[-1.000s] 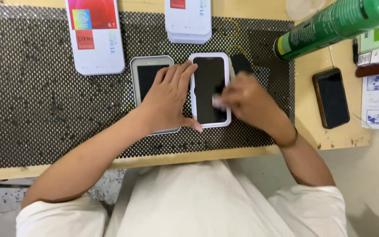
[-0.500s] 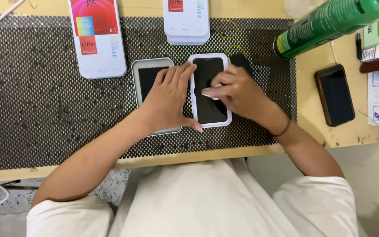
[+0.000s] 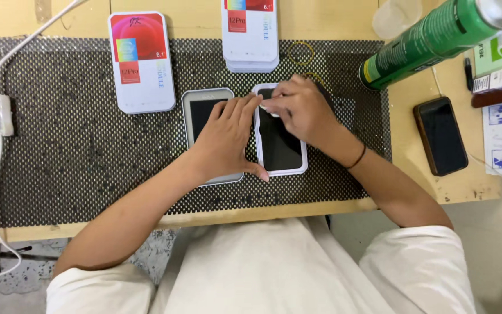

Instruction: The person wipes a phone screen with a cloth after applying a liquid from a spray can, then places the screen into a white frame and attaches it to a phone body.

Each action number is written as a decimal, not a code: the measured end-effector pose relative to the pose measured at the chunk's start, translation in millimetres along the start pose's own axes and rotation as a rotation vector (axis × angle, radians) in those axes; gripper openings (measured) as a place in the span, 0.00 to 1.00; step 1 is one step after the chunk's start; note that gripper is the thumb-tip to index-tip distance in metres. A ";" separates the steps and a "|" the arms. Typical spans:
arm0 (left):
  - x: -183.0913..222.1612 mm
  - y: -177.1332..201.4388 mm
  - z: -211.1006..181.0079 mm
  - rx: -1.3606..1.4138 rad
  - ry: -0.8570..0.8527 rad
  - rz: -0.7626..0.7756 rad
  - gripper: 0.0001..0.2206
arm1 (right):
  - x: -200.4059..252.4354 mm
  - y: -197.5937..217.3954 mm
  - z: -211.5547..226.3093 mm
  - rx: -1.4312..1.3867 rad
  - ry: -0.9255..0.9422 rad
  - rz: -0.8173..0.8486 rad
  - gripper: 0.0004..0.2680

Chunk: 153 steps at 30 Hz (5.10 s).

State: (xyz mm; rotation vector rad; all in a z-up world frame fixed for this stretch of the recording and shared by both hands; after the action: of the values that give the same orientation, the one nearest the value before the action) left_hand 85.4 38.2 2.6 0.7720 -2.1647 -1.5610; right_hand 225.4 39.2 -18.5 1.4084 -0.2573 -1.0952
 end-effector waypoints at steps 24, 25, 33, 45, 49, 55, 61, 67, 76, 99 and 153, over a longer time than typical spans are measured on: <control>0.6 -2.2 1.6 -0.007 -0.001 0.021 0.69 | 14.5 22.0 14.8 0.442 -0.067 0.116 0.07; 0.6 -2.6 1.7 -0.004 0.004 0.020 0.69 | 17.7 26.5 23.8 0.439 -0.063 0.120 0.07; 0.5 -4.3 1.1 -0.025 -0.004 0.006 0.71 | 9.2 36.0 40.8 -0.024 0.030 0.182 0.04; 0.2 -7.9 1.9 -0.039 -0.006 0.009 0.70 | 18.5 21.9 92.0 -0.395 0.189 0.283 0.03; -0.3 -6.7 0.9 -0.037 -0.007 0.005 0.70 | 13.2 26.8 52.4 -0.293 0.133 0.255 0.04; -1.1 -4.1 1.1 -0.022 -0.001 0.001 0.70 | 10.9 5.5 50.6 -0.260 0.120 0.089 0.07; 0.8 -2.3 0.4 -0.025 -0.008 0.006 0.69 | 13.2 20.0 73.5 -0.384 0.233 0.335 0.03; 0.5 3.3 -0.1 -0.071 -0.011 -0.003 0.71 | 4.1 7.8 71.8 -0.275 0.176 0.232 0.05; -10.2 10.4 18.5 0.047 -0.037 0.128 0.58 | -2.5 55.3 22.8 -0.301 0.006 0.335 0.03; -14.5 51.3 84.5 0.361 0.429 -0.250 0.20 | 20.5 74.9 24.6 0.512 -0.055 -0.045 0.09; 2.7 -4.0 -8.2 0.150 0.006 0.218 0.45 | 51.4 53.1 2.7 0.160 -0.570 0.681 0.44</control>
State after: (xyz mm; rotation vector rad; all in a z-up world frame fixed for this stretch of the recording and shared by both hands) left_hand 88.9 29.4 1.4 0.5601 -2.2946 -1.2991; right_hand 274.3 -10.9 5.3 0.9852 -1.1650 -0.8776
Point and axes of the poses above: each hand's wrist, its own x-axis away from the middle knuckle, its own y-axis out of the back of the hand, z = x × y, the point moved 9 cm from there along -x, towards the middle knuckle, and after that the axes turned 14 degrees about y, right-handed, at the moved point
